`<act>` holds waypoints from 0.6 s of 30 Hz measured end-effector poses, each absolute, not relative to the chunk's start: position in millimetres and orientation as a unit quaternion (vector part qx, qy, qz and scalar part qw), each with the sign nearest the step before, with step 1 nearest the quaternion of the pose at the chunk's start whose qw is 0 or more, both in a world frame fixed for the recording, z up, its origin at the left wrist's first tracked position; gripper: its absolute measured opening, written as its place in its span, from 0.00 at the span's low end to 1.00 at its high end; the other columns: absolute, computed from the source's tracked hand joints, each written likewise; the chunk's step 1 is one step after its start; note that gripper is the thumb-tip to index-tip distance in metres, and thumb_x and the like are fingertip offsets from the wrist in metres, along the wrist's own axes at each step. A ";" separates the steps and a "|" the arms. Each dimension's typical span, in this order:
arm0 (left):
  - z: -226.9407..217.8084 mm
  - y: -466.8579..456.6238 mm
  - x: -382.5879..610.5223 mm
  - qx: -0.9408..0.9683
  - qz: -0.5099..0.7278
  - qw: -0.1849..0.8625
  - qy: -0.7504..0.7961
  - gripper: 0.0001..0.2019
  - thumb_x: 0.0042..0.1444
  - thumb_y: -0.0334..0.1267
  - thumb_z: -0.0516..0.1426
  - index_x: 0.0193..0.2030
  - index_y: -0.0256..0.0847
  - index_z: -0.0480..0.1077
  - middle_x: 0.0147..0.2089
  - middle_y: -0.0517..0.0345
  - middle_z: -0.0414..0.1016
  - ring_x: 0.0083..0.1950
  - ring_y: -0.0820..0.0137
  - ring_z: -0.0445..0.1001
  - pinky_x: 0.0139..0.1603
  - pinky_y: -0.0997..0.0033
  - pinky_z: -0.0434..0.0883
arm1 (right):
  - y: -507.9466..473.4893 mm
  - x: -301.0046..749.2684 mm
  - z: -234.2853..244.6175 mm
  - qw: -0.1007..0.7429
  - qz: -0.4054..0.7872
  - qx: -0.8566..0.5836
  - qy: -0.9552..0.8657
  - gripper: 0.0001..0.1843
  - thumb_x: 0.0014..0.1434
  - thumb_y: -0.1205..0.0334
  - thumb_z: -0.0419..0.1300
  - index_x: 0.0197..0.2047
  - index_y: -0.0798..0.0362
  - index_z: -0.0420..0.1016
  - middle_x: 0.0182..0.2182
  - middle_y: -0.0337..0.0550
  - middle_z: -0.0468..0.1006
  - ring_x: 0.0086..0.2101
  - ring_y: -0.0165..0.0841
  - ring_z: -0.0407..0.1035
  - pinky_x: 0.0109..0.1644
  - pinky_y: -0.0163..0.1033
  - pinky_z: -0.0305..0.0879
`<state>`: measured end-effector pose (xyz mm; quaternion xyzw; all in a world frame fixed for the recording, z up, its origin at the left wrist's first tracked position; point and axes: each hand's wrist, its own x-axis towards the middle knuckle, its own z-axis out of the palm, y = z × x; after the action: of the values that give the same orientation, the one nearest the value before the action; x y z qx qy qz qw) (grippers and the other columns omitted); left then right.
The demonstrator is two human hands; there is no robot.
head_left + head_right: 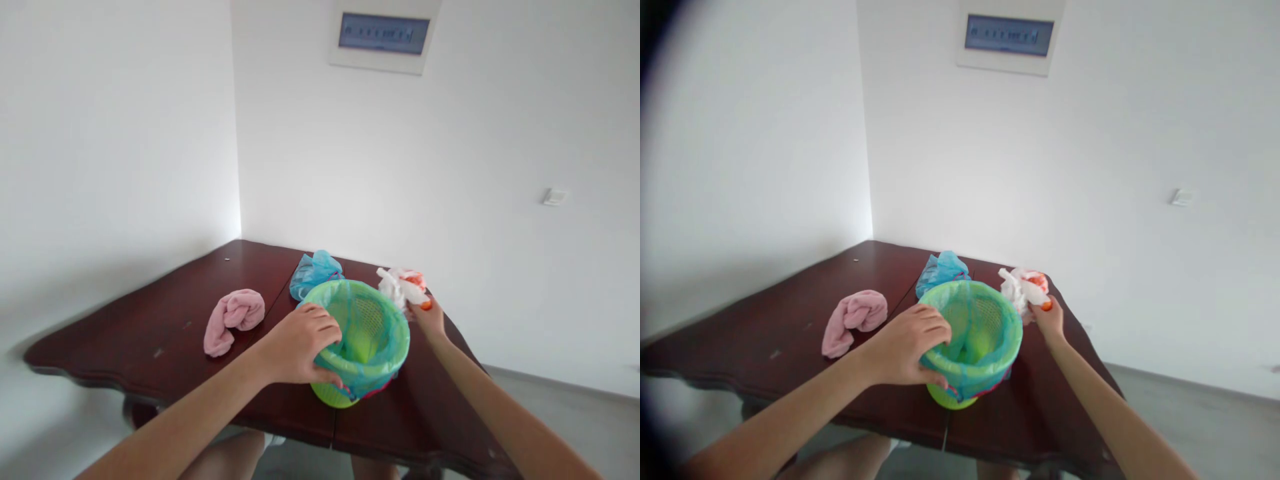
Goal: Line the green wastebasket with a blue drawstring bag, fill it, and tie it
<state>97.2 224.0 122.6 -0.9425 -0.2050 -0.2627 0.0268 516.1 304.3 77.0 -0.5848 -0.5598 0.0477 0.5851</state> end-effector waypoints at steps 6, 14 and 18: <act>104.6 202.5 65.8 -0.888 -0.348 -0.023 -0.299 0.45 0.63 0.71 0.75 0.78 0.52 0.73 0.84 0.41 0.72 0.84 0.40 0.71 0.88 0.35 0.63 | 253.6 543.4 186.1 0.686 -0.114 -0.456 -0.555 0.28 0.51 0.46 0.78 0.50 0.48 0.77 0.45 0.44 0.83 0.43 0.42 0.75 0.51 0.51 0.75; 75.1 195.2 74.8 -0.850 -0.401 -0.086 -0.330 0.31 0.75 0.65 0.67 0.73 0.48 0.74 0.92 0.39 0.57 0.93 0.41 0.54 0.91 0.34 0.60 | 234.1 426.1 225.6 0.400 0.002 -0.402 -0.824 0.20 0.55 0.60 0.73 0.51 0.48 0.84 0.54 0.49 0.86 0.53 0.45 0.81 0.62 0.50 0.80; 77.5 183.5 82.6 -0.835 -0.396 -0.136 -0.358 0.32 0.74 0.69 0.67 0.68 0.46 0.74 0.95 0.35 0.45 0.88 0.40 0.67 0.83 0.36 0.74 | 227.0 371.2 165.8 0.197 0.115 -0.433 -0.872 0.19 0.39 0.61 0.83 0.35 0.48 0.84 0.36 0.35 0.88 0.40 0.39 0.83 0.49 0.41 0.83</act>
<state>82.6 183.5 77.5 -0.8347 -0.3582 -0.3957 -0.1355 371.2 227.0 165.8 -0.4330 -0.8721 0.1154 0.1968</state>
